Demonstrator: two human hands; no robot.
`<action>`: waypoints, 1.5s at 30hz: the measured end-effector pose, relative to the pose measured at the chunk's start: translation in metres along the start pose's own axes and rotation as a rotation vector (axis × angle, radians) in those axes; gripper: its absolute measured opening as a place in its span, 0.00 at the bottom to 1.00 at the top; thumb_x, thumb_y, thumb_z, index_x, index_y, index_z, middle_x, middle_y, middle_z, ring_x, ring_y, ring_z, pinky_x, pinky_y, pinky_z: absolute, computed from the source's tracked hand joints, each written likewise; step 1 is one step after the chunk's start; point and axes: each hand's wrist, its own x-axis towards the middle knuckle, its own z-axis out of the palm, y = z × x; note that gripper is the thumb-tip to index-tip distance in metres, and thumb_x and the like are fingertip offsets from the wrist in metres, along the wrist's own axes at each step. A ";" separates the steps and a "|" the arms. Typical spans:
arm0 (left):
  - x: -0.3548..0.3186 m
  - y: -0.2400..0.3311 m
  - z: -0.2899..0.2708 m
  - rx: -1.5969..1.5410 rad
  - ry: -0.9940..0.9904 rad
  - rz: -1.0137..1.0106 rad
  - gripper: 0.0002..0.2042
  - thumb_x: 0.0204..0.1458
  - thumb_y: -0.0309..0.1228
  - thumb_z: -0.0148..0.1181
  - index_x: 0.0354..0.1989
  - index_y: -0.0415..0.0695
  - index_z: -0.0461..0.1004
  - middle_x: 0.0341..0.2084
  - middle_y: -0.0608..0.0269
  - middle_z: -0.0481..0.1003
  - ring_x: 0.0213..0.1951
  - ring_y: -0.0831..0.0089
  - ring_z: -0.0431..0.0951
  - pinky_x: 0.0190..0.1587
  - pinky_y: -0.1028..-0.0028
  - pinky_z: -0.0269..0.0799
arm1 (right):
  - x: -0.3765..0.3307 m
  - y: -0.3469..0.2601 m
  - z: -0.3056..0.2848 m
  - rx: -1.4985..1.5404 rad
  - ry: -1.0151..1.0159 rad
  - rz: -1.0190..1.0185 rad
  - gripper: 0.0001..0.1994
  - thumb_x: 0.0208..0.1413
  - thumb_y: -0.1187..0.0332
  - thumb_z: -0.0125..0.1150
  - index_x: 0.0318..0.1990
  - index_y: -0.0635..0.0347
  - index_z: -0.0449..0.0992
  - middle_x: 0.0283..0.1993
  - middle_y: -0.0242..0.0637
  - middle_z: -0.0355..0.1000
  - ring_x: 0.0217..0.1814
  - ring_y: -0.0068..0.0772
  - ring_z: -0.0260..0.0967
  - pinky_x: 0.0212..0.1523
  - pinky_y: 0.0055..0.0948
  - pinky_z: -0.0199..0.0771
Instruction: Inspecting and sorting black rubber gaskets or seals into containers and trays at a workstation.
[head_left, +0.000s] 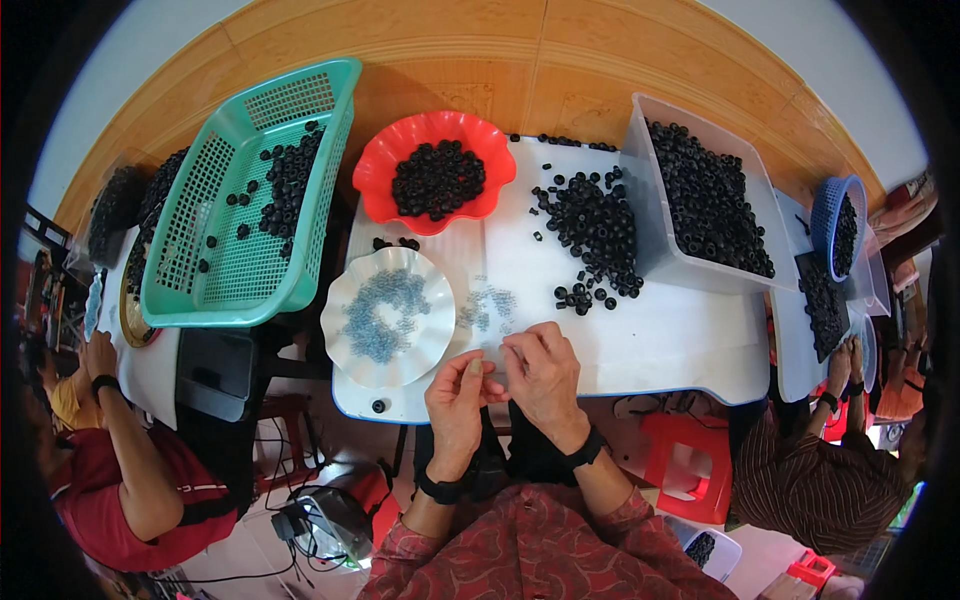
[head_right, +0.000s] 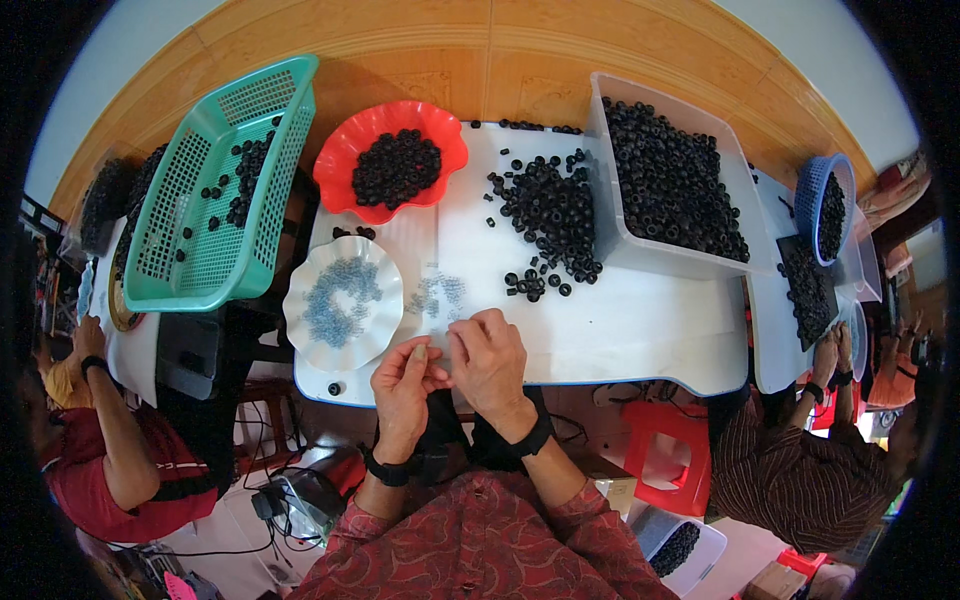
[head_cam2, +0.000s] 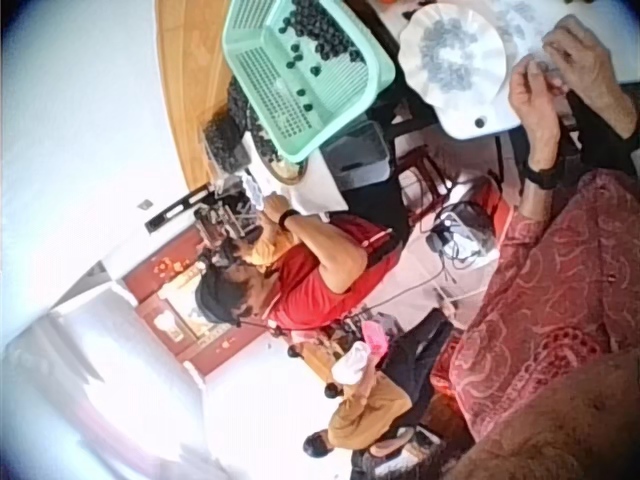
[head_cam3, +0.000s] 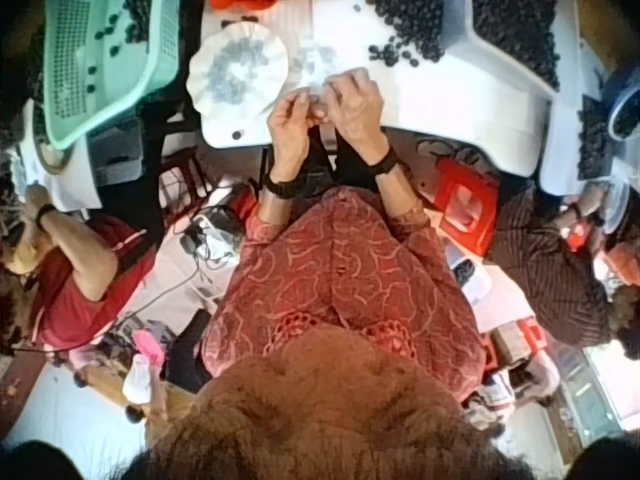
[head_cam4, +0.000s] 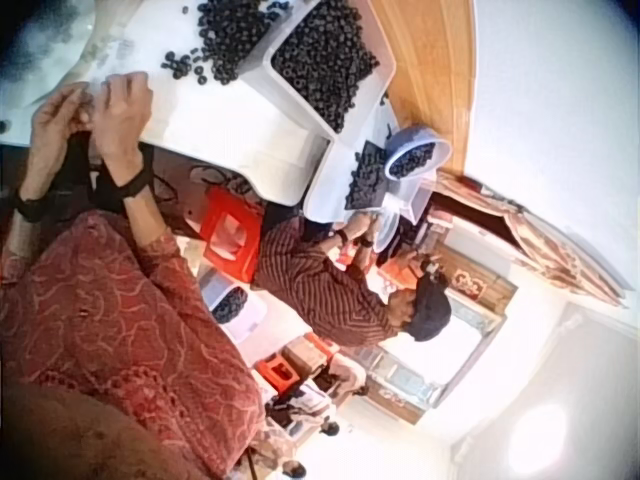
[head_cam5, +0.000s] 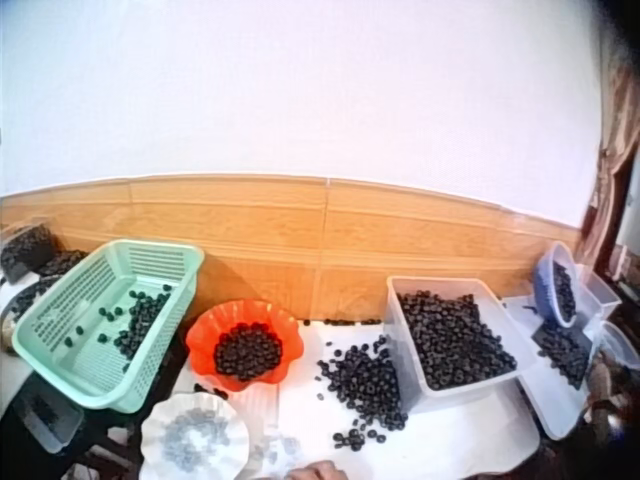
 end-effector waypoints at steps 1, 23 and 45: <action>0.000 -0.001 -0.001 -0.003 0.031 0.018 0.11 0.62 0.28 0.50 0.48 0.35 0.69 0.36 0.55 0.74 0.27 0.75 0.76 0.32 0.71 0.81 | -0.001 0.000 0.001 -0.001 0.000 0.000 0.06 0.44 0.76 0.64 0.31 0.56 0.75 0.33 0.36 0.67 0.30 0.42 0.66 0.30 0.37 0.66; -0.010 0.005 0.004 0.157 0.056 0.074 0.22 0.62 0.24 0.47 0.65 0.39 0.55 0.33 0.58 0.71 0.24 0.77 0.74 0.27 0.73 0.80 | -0.007 0.006 -0.001 -0.004 0.043 0.081 0.06 0.44 0.76 0.64 0.31 0.56 0.76 0.32 0.34 0.68 0.28 0.41 0.66 0.30 0.35 0.67; -0.007 0.006 0.006 0.211 0.021 0.055 0.13 0.60 0.24 0.51 0.51 0.32 0.66 0.32 0.59 0.72 0.23 0.78 0.75 0.26 0.75 0.79 | 0.012 0.004 0.008 -0.192 0.005 0.045 0.08 0.48 0.72 0.64 0.37 0.56 0.78 0.33 0.36 0.67 0.29 0.43 0.66 0.30 0.37 0.67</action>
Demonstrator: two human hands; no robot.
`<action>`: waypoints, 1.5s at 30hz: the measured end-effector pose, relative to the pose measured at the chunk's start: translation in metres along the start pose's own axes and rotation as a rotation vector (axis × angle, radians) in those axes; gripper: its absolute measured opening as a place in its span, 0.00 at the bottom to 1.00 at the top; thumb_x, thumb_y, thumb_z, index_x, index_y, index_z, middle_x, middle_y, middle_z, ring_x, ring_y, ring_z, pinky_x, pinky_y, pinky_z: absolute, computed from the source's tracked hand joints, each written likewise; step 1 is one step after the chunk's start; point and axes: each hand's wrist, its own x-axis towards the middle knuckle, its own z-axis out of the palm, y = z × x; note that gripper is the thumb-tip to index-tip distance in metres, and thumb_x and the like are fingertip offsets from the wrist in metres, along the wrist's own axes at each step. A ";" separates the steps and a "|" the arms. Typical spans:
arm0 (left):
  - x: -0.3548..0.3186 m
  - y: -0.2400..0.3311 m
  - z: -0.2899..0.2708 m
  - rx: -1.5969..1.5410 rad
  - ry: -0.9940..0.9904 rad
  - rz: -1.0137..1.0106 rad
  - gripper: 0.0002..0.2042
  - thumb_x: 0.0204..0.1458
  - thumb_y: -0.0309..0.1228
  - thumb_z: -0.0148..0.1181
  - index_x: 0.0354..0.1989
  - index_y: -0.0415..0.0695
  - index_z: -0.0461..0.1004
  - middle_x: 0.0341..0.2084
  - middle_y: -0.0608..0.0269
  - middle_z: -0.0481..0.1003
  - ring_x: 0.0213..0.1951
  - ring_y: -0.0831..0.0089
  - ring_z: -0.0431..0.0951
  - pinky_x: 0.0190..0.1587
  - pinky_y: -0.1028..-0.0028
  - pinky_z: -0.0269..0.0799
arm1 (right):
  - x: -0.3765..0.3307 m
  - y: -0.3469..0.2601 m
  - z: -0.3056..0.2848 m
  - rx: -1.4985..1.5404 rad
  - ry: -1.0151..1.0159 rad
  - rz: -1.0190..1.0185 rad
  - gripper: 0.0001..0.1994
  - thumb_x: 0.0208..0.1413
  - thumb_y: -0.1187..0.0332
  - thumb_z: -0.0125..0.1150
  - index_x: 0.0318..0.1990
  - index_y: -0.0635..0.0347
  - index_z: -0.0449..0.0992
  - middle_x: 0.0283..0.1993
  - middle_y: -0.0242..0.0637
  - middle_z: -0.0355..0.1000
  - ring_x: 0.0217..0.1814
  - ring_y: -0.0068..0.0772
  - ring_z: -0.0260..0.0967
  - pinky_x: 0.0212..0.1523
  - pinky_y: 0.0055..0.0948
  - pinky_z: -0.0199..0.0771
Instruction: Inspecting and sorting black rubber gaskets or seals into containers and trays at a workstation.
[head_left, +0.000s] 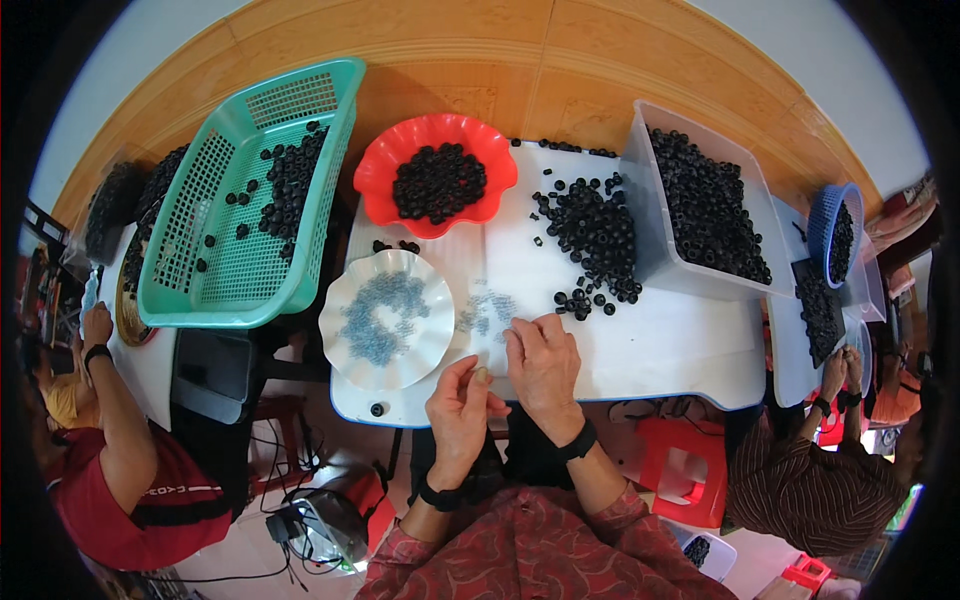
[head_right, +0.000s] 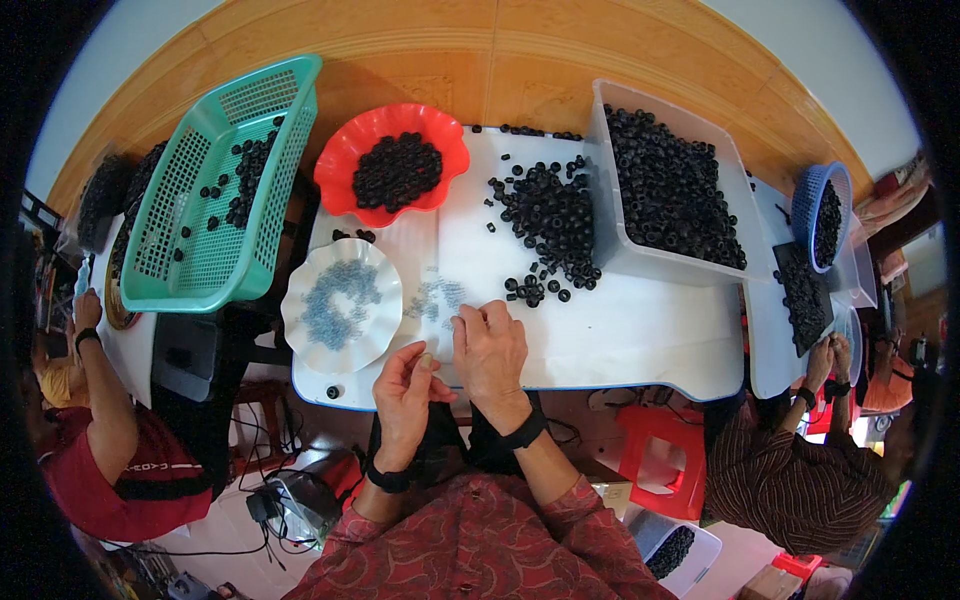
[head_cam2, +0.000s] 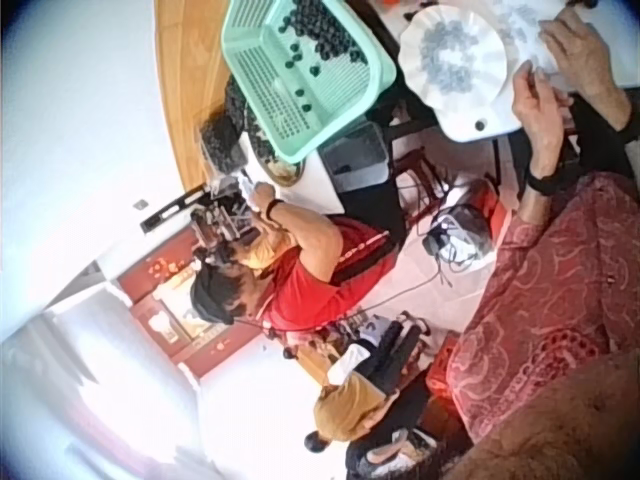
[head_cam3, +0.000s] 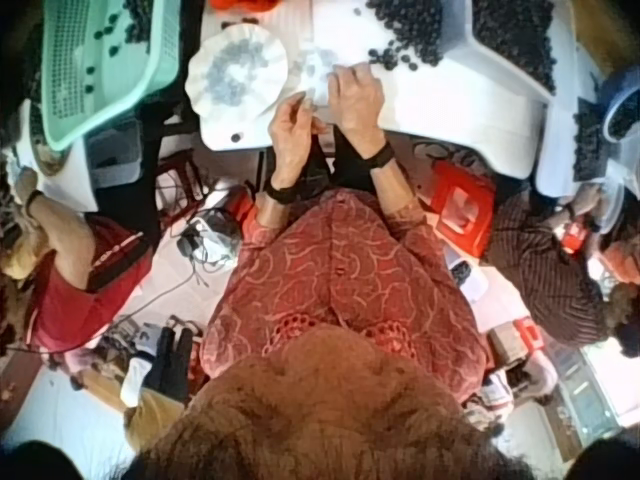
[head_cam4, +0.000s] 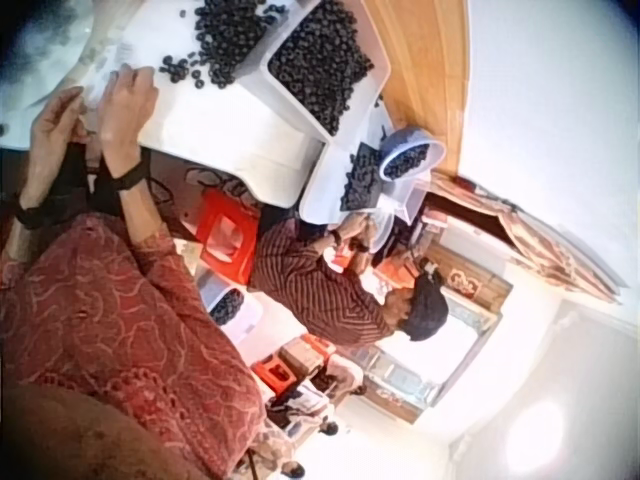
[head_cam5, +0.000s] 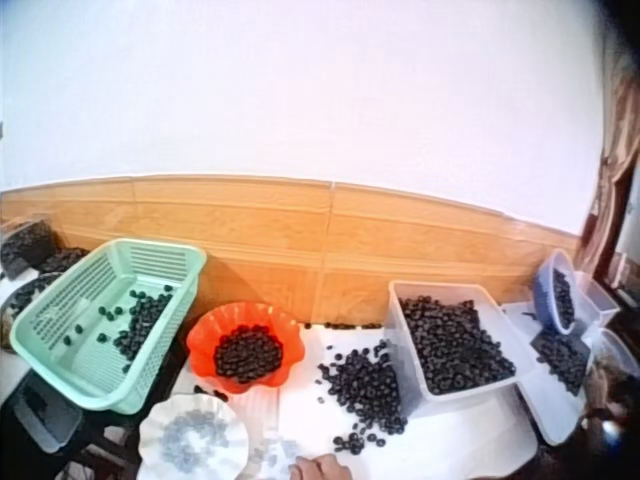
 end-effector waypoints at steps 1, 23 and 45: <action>0.000 0.000 0.000 -0.004 0.000 0.001 0.13 0.60 0.24 0.51 0.51 0.32 0.66 0.32 0.58 0.73 0.23 0.78 0.75 0.26 0.75 0.79 | 0.000 0.000 0.001 -0.003 0.002 0.001 0.08 0.48 0.72 0.64 0.37 0.56 0.78 0.33 0.36 0.67 0.29 0.43 0.66 0.30 0.37 0.67; -0.003 -0.003 0.008 0.079 -0.117 0.160 0.08 0.60 0.24 0.53 0.45 0.35 0.73 0.29 0.64 0.75 0.26 0.81 0.75 0.31 0.81 0.74 | -0.036 -0.001 -0.036 0.456 -0.252 0.069 0.04 0.57 0.72 0.56 0.37 0.60 0.70 0.33 0.44 0.65 0.33 0.52 0.68 0.31 0.43 0.69; 0.053 0.006 0.087 0.663 -0.174 0.586 0.12 0.53 0.20 0.54 0.46 0.35 0.73 0.35 0.50 0.72 0.31 0.59 0.76 0.34 0.66 0.73 | -0.033 0.053 -0.053 0.516 0.040 0.311 0.04 0.58 0.74 0.57 0.37 0.66 0.73 0.30 0.35 0.70 0.27 0.21 0.67 0.29 0.22 0.68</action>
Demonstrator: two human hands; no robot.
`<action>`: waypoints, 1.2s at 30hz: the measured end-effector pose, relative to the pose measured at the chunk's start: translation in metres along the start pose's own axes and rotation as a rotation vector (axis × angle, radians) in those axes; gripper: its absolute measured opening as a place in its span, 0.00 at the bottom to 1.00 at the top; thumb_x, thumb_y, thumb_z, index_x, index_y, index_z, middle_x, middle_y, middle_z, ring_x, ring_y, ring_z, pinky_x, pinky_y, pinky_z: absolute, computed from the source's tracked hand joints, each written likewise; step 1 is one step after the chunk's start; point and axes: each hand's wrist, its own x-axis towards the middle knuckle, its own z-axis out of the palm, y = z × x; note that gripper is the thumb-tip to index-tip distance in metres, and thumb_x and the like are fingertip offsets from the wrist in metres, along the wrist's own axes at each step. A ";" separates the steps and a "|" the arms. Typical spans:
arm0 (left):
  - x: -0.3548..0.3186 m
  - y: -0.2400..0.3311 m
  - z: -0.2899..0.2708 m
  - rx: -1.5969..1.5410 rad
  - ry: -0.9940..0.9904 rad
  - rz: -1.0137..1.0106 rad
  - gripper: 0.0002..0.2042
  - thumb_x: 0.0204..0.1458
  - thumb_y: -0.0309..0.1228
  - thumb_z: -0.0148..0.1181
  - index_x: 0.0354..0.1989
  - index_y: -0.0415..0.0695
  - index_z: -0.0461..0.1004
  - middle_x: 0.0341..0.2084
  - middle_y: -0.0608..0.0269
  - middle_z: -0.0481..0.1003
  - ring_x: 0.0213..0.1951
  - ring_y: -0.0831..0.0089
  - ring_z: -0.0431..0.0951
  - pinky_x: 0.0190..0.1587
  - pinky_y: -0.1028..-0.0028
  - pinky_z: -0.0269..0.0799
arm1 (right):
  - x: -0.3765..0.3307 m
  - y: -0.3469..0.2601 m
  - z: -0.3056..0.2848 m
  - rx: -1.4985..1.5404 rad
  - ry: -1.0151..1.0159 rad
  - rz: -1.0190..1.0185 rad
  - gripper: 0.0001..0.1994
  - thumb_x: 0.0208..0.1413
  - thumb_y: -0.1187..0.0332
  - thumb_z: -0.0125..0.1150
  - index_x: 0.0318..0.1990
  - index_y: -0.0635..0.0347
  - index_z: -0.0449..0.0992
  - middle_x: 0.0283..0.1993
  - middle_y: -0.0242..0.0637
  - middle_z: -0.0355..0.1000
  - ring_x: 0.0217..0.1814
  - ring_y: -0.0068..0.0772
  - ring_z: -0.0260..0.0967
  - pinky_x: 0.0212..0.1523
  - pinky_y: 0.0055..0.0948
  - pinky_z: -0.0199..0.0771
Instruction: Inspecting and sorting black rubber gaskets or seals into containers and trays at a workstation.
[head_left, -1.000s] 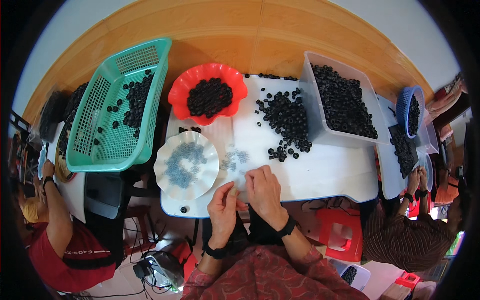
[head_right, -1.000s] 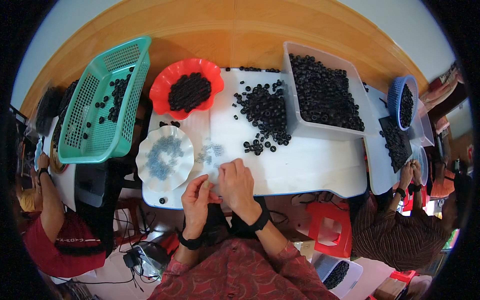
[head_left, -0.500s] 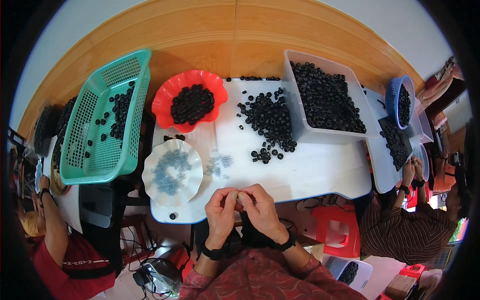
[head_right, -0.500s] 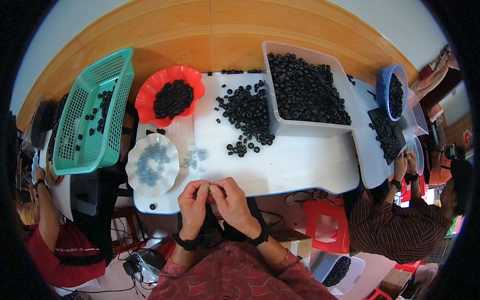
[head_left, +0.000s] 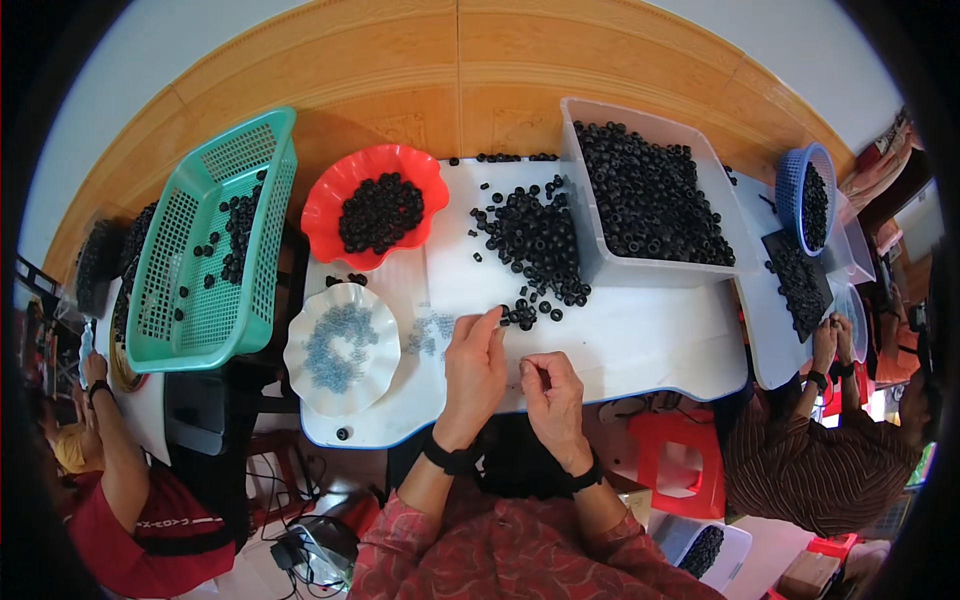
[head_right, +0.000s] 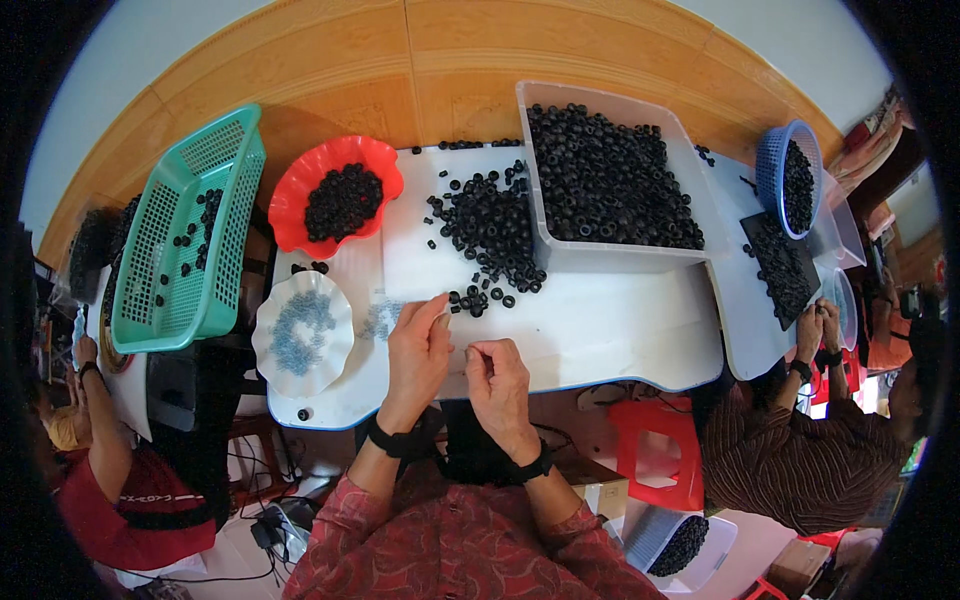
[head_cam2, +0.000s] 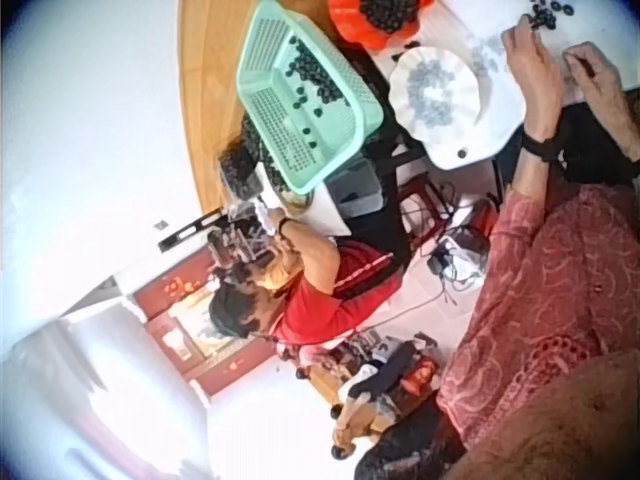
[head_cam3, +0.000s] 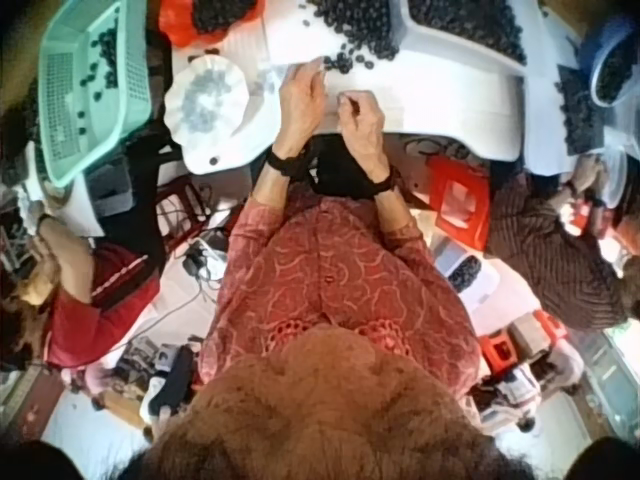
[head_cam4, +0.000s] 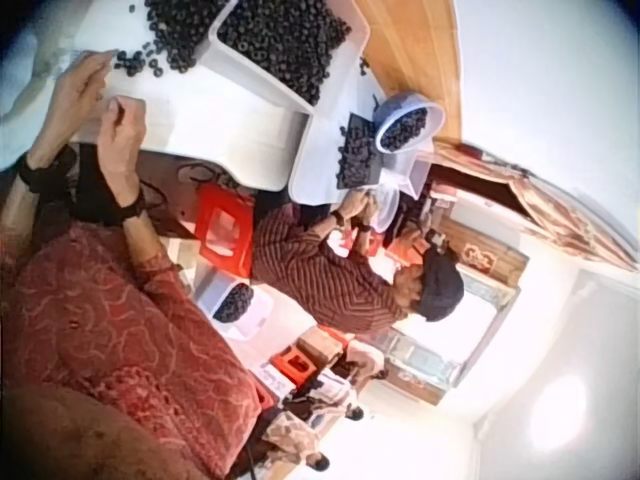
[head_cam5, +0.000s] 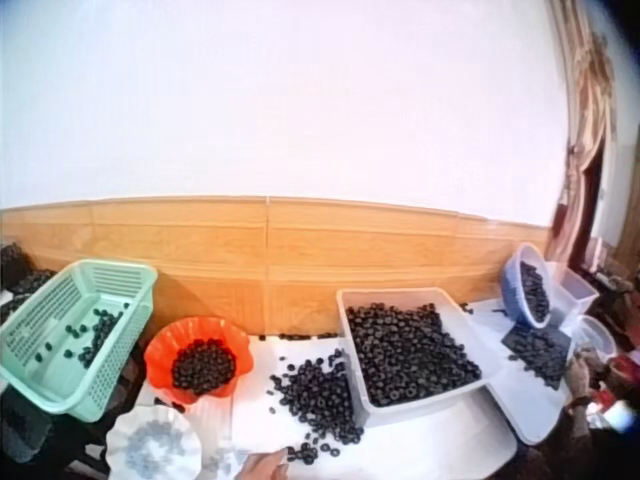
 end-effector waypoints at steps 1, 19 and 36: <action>0.005 -0.001 0.003 0.097 0.031 0.120 0.14 0.52 0.19 0.53 0.48 0.36 0.73 0.37 0.47 0.71 0.34 0.53 0.76 0.36 0.62 0.73 | 0.000 0.001 0.000 0.003 -0.002 -0.001 0.04 0.58 0.74 0.57 0.37 0.66 0.73 0.30 0.35 0.70 0.27 0.21 0.67 0.29 0.22 0.68; 0.008 -0.010 -0.006 0.100 -0.076 -0.021 0.11 0.41 0.22 0.67 0.36 0.39 0.77 0.28 0.55 0.73 0.28 0.66 0.77 0.30 0.70 0.72 | -0.001 0.004 0.003 -0.064 0.004 -0.063 0.05 0.55 0.76 0.58 0.38 0.64 0.71 0.32 0.43 0.67 0.28 0.38 0.69 0.28 0.31 0.70; -0.054 -0.017 -0.037 -1.258 -0.141 -0.564 0.14 0.57 0.18 0.52 0.52 0.34 0.70 0.46 0.48 0.74 0.43 0.61 0.79 0.47 0.69 0.79 | -0.006 0.000 0.004 0.053 -0.010 0.008 0.04 0.54 0.78 0.60 0.37 0.65 0.73 0.32 0.39 0.69 0.27 0.28 0.67 0.28 0.25 0.68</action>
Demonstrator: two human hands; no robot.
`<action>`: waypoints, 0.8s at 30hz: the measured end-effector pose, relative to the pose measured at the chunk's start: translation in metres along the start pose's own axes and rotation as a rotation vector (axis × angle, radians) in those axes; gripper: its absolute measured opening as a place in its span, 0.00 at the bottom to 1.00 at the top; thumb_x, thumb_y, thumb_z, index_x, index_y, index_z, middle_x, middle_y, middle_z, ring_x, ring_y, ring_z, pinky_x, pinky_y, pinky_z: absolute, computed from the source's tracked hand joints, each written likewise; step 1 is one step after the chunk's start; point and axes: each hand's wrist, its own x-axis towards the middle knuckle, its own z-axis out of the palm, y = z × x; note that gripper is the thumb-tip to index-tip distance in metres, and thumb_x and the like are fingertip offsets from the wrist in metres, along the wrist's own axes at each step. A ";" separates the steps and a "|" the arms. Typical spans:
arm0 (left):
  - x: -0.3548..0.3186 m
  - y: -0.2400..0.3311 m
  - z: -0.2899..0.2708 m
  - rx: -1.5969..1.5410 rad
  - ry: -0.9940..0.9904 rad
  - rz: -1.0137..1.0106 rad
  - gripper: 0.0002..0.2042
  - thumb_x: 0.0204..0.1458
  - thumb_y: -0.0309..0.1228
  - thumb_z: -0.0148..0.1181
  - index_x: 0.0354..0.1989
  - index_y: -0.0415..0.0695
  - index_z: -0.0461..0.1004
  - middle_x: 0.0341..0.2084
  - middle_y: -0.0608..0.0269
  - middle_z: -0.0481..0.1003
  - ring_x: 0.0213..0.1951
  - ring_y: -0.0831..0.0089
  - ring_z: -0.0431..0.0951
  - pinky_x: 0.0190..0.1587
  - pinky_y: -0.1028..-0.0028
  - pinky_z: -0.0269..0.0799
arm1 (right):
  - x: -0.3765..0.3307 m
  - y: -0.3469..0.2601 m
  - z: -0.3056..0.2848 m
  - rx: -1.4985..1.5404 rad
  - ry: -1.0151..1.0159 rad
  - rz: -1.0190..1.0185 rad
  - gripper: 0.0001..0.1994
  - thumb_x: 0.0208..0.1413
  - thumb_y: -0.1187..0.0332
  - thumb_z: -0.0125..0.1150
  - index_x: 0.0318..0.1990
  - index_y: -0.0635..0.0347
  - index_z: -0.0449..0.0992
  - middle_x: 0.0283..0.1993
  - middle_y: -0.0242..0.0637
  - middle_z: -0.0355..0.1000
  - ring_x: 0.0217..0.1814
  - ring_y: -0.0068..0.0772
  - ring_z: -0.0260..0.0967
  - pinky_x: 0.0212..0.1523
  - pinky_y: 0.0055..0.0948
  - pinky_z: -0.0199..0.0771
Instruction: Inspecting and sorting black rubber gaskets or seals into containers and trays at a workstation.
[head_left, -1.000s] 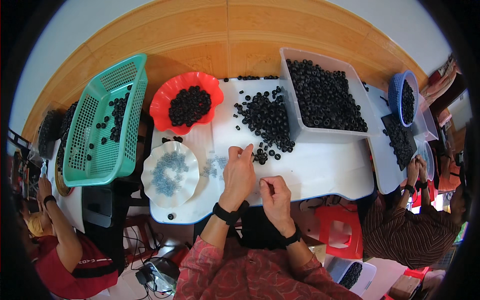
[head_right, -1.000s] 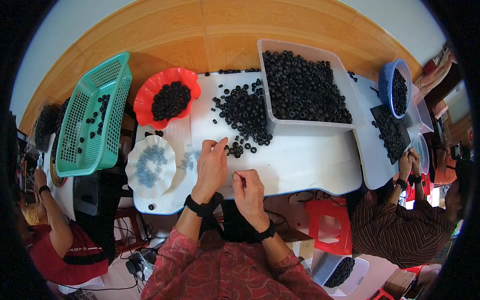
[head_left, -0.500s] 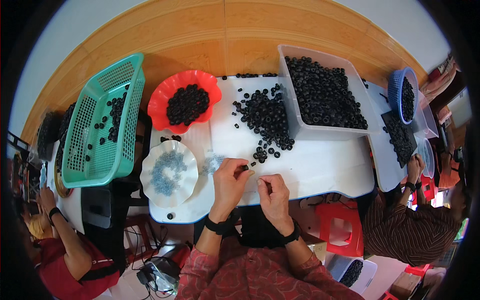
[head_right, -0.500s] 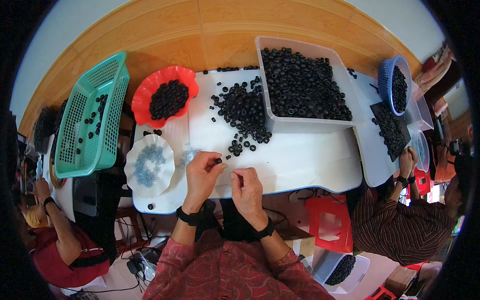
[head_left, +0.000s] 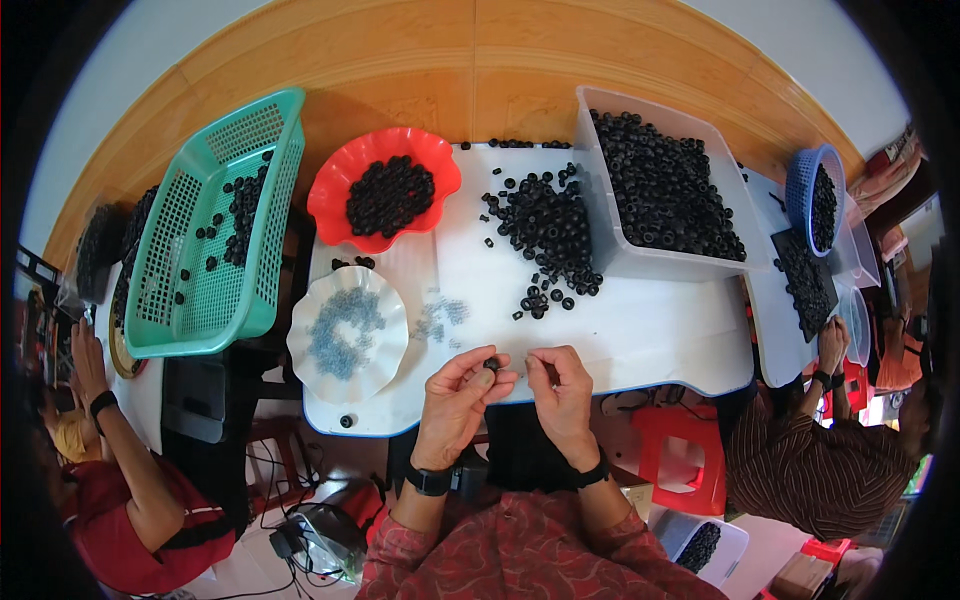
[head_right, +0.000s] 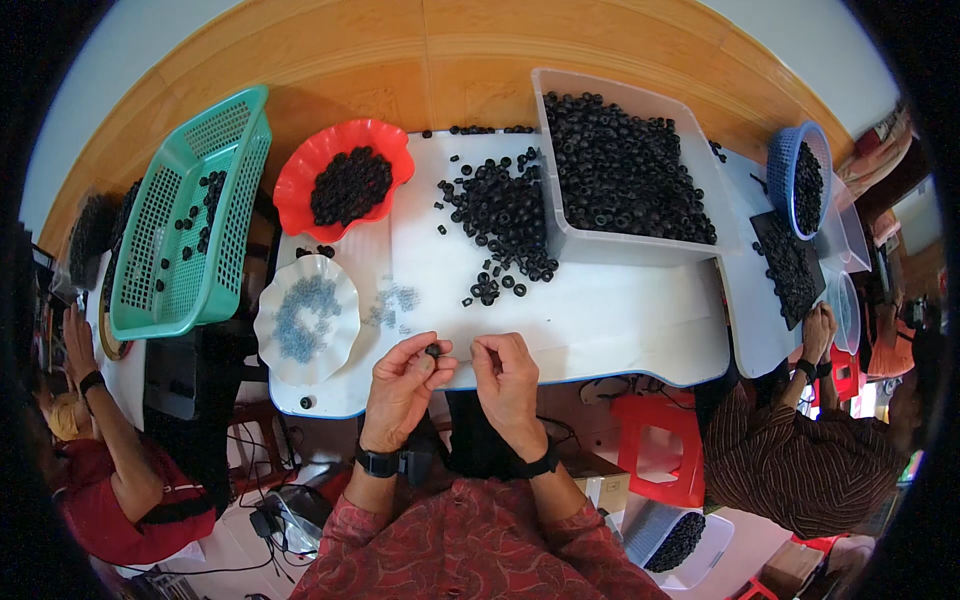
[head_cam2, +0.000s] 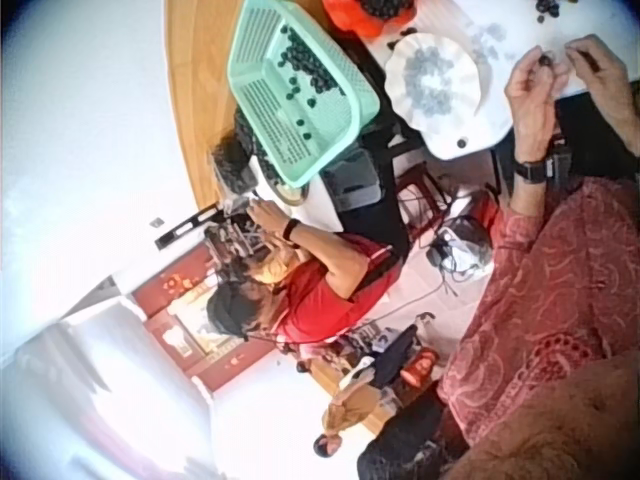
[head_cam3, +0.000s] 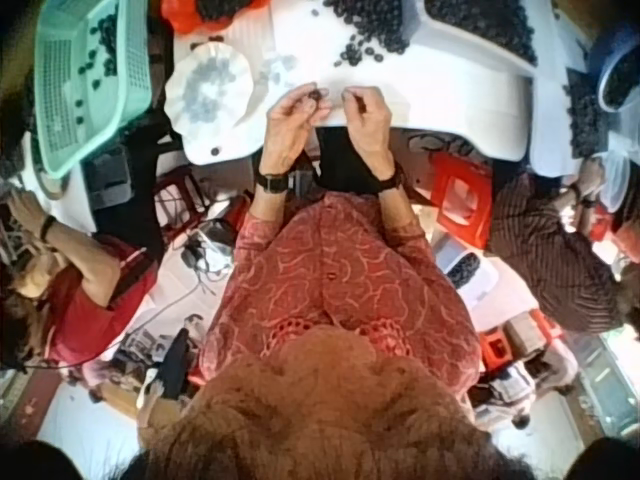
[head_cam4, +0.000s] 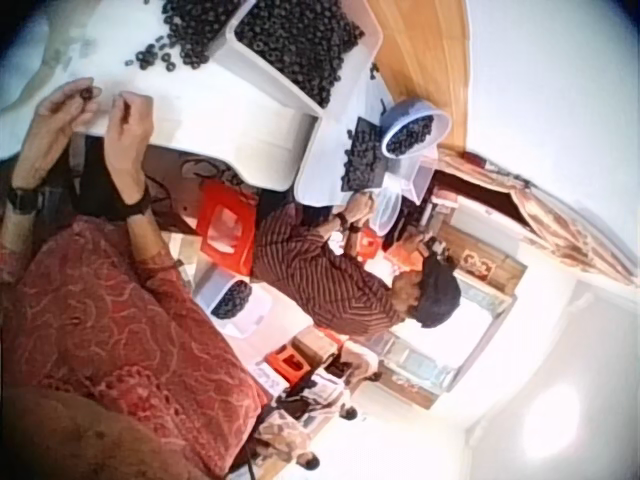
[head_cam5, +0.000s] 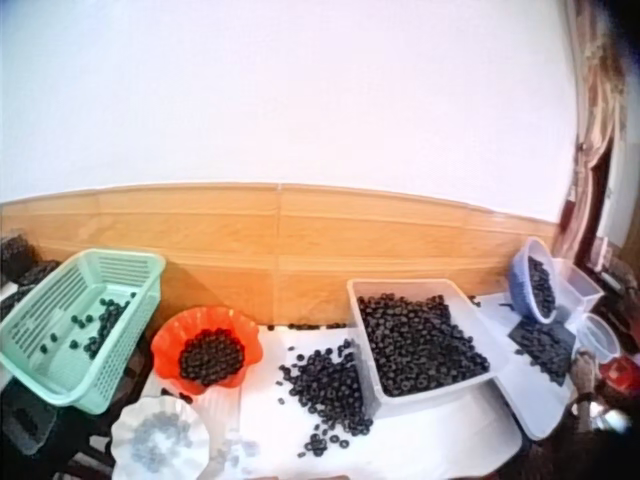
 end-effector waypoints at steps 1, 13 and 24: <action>-0.002 -0.001 -0.003 -0.001 0.003 0.001 0.14 0.57 0.18 0.52 0.52 0.34 0.70 0.46 0.48 0.74 0.43 0.61 0.79 0.47 0.69 0.79 | -0.002 -0.002 0.000 0.000 -0.003 0.001 0.04 0.54 0.78 0.60 0.37 0.65 0.73 0.32 0.39 0.69 0.27 0.28 0.67 0.28 0.25 0.68; -0.010 -0.004 -0.010 -0.121 -0.022 -0.029 0.14 0.63 0.29 0.49 0.52 0.35 0.70 0.41 0.52 0.76 0.35 0.72 0.78 0.36 0.77 0.77 | -0.011 -0.038 0.000 0.130 -0.118 -0.016 0.03 0.57 0.78 0.58 0.39 0.67 0.74 0.36 0.34 0.69 0.35 0.19 0.70 0.35 0.19 0.72; -0.016 -0.002 -0.002 -0.091 0.051 -0.052 0.14 0.64 0.31 0.48 0.52 0.36 0.70 0.34 0.59 0.76 0.29 0.79 0.75 0.31 0.80 0.73 | -0.013 -0.036 0.006 0.187 -0.117 -0.025 0.03 0.57 0.77 0.59 0.37 0.65 0.74 0.35 0.37 0.71 0.31 0.23 0.73 0.31 0.21 0.73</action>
